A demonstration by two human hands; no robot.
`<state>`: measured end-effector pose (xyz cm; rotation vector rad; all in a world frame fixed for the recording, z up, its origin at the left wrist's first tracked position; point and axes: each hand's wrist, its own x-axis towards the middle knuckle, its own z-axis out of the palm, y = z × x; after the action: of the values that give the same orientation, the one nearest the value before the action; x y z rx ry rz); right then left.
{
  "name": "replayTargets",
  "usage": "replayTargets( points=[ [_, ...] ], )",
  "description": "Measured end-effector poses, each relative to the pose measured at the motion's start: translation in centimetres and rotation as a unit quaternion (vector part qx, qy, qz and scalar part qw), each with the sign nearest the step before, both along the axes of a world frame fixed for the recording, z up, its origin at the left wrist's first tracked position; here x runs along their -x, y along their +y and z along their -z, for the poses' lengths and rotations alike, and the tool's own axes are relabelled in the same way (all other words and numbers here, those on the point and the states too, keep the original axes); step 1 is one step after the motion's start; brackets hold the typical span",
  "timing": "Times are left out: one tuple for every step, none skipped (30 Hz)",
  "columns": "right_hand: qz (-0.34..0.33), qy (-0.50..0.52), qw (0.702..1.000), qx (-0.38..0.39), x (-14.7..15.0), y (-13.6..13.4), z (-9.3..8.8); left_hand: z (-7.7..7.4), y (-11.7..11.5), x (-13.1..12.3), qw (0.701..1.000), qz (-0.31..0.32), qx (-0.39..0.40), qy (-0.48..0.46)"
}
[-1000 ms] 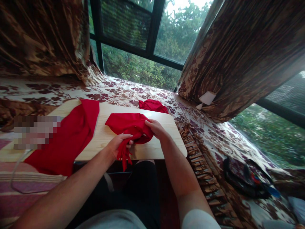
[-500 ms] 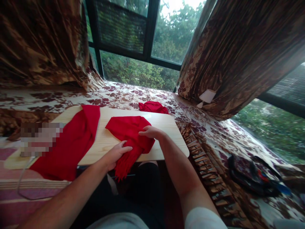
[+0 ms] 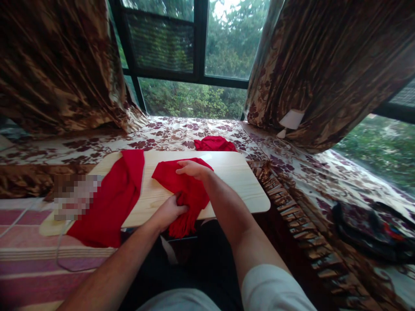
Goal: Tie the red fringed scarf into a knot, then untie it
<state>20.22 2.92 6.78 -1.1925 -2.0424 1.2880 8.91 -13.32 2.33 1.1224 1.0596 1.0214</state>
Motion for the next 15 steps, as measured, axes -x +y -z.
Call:
replayTargets(
  points=[
    [-0.016, -0.001, 1.000, 0.016, 0.1, 0.0, 0.1, 0.0, 0.0, 0.0, 1.000, -0.005, 0.002, 0.000],
    [-0.036, -0.020, 0.999, 0.025, 0.2, 0.0, 0.2, -0.1, 0.0, 0.1, 1.000, -0.012, 0.003, 0.001],
    [-0.057, -0.050, 0.997, 0.030, 0.1, 0.0, 0.3, -0.1, 0.0, 0.1, 1.000, -0.018, 0.002, 0.004],
    [-0.075, -0.080, 0.993, 0.034, -0.1, 0.0, 0.3, -0.1, 0.0, 0.2, 1.000, -0.022, -0.001, 0.007],
    [-0.087, -0.103, 0.990, 0.035, -0.3, -0.1, 0.3, 0.0, 0.0, 0.4, 1.000, -0.023, -0.006, 0.010],
    [-0.091, -0.119, 0.988, 0.032, -0.6, -0.1, 0.2, 0.0, 0.1, 0.5, 1.000, -0.022, -0.010, 0.014],
    [-0.087, -0.126, 0.988, 0.022, -0.8, -0.1, 0.2, 0.0, 0.1, 0.6, 1.000, -0.021, -0.014, 0.019],
    [-0.075, -0.128, 0.989, 0.005, -1.0, -0.1, 0.1, -0.1, 0.1, 0.7, 0.999, -0.021, -0.015, 0.025],
    [-0.062, -0.129, 0.990, -0.013, -1.1, -0.1, 0.1, -0.1, 0.1, 0.8, 0.999, -0.023, -0.013, 0.030],
    [-0.048, -0.130, 0.990, -0.031, -1.2, 0.0, 0.0, -0.2, 0.1, 0.8, 0.999, -0.025, -0.010, 0.032],
    [-0.038, -0.132, 0.990, -0.043, -1.2, 0.0, 0.0, -0.4, 0.1, 0.9, 0.999, -0.026, -0.007, 0.033],
    [-0.030, -0.137, 0.989, -0.049, -1.0, 0.1, 0.0, -0.5, 0.1, 0.8, 0.999, -0.029, -0.006, 0.033],
    [-0.023, -0.137, 0.989, -0.049, -0.8, 0.2, 0.1, -0.7, 0.0, 0.8, 0.999, -0.029, -0.006, 0.035],
    [-0.016, -0.134, 0.990, -0.048, -0.4, 0.3, 0.2, -0.9, 0.0, 0.8, 0.999, -0.027, -0.007, 0.038],
    [-0.009, -0.125, 0.991, -0.048, 0.0, 0.4, 0.4, -1.0, 0.0, 0.8, 0.999, -0.023, -0.008, 0.042]
  ],
)
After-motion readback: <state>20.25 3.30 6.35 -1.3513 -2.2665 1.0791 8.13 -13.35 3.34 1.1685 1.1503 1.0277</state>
